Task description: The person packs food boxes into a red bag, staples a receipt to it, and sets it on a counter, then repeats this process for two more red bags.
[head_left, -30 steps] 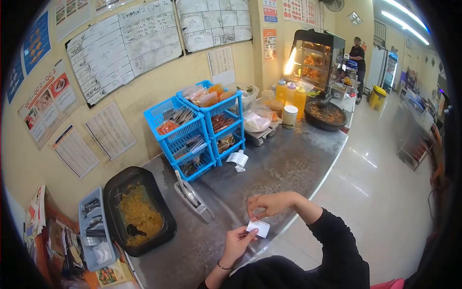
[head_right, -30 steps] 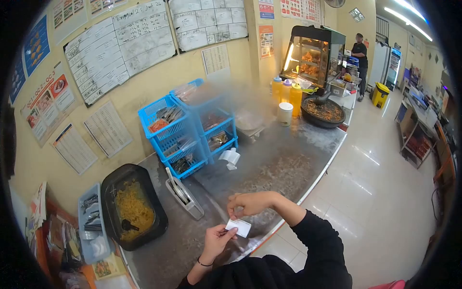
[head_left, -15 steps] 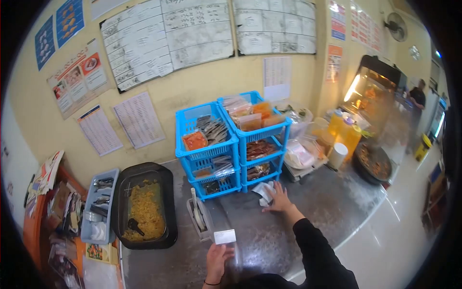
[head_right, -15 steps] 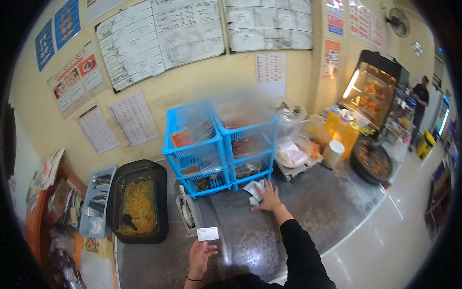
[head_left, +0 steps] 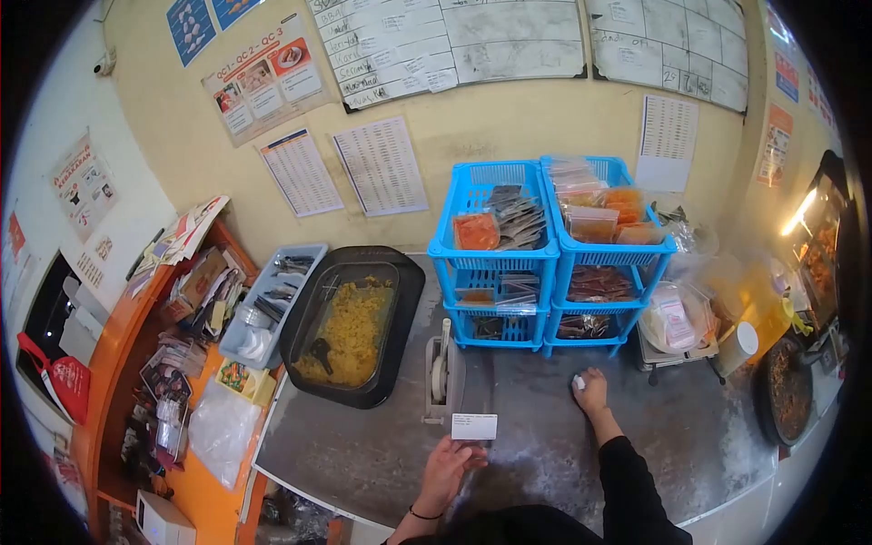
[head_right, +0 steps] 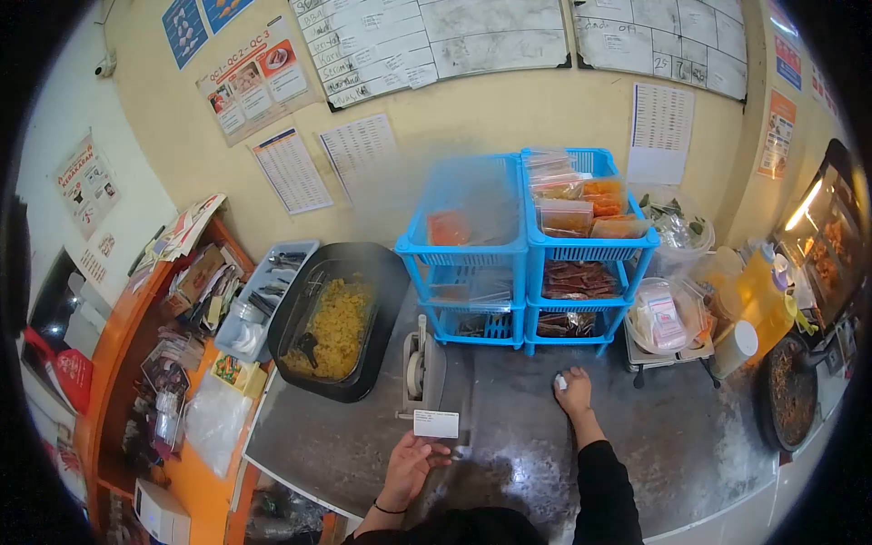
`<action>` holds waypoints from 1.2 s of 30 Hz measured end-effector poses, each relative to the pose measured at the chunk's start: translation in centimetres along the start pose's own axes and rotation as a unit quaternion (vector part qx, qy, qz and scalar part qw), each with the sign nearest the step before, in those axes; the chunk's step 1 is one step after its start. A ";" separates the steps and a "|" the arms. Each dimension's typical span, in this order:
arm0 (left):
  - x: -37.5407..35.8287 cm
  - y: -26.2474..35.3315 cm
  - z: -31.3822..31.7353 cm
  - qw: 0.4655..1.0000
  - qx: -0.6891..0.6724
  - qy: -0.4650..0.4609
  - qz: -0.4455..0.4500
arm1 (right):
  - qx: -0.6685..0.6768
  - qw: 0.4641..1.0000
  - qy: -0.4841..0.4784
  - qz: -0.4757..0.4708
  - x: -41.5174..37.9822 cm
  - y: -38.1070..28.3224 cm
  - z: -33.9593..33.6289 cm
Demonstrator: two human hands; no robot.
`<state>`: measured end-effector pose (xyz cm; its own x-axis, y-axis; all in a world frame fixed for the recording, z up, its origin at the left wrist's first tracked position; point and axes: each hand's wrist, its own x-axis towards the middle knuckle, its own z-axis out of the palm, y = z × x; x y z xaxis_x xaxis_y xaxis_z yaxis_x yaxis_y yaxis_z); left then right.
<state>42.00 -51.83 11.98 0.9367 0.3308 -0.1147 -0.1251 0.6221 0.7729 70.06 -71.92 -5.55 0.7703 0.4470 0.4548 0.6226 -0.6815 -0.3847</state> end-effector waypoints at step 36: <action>-12.5 7.3 -14.6 0.809 -0.282 0.400 0.325 | 0.513 0.765 -0.249 -0.299 -10.6 -45.4 -4.7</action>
<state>24.59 -41.06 9.91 0.1294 0.9314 -0.3403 -0.8469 0.2823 0.4506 32.97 -48.50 10.88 0.1038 0.8404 0.5319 0.4683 0.4305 -0.7716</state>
